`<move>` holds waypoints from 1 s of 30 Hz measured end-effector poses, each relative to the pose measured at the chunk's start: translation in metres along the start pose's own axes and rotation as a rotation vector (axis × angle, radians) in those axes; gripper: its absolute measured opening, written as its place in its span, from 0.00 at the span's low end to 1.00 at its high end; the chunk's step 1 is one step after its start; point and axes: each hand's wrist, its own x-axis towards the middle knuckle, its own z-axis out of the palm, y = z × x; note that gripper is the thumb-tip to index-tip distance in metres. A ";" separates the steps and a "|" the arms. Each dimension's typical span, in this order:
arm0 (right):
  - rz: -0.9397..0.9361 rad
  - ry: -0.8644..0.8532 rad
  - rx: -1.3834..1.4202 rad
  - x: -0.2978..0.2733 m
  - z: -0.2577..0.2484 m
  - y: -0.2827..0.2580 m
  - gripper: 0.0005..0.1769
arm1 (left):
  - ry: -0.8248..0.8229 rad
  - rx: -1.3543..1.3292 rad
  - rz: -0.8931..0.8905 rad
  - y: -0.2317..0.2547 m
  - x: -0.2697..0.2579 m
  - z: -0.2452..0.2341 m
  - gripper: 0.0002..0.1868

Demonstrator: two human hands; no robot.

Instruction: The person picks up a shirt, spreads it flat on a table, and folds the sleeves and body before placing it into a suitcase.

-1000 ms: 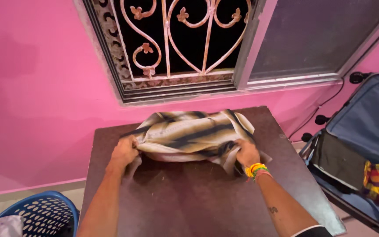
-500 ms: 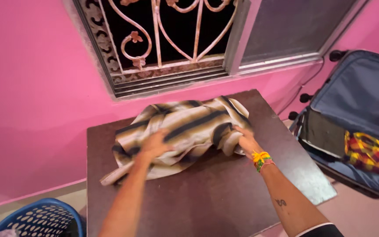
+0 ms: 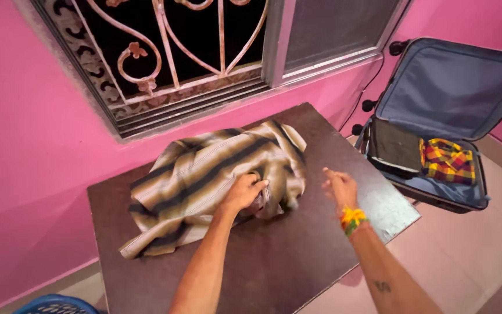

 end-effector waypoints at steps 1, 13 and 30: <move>-0.006 0.001 0.002 -0.001 -0.001 0.003 0.30 | 0.002 0.000 0.006 0.001 0.005 0.005 0.21; 0.019 -0.708 0.349 -0.021 -0.005 0.027 0.09 | 0.439 -0.033 0.149 0.057 0.004 0.054 0.24; 0.012 -0.524 -0.442 -0.010 -0.084 0.087 0.25 | -0.411 -0.693 -0.451 0.049 -0.039 0.183 0.15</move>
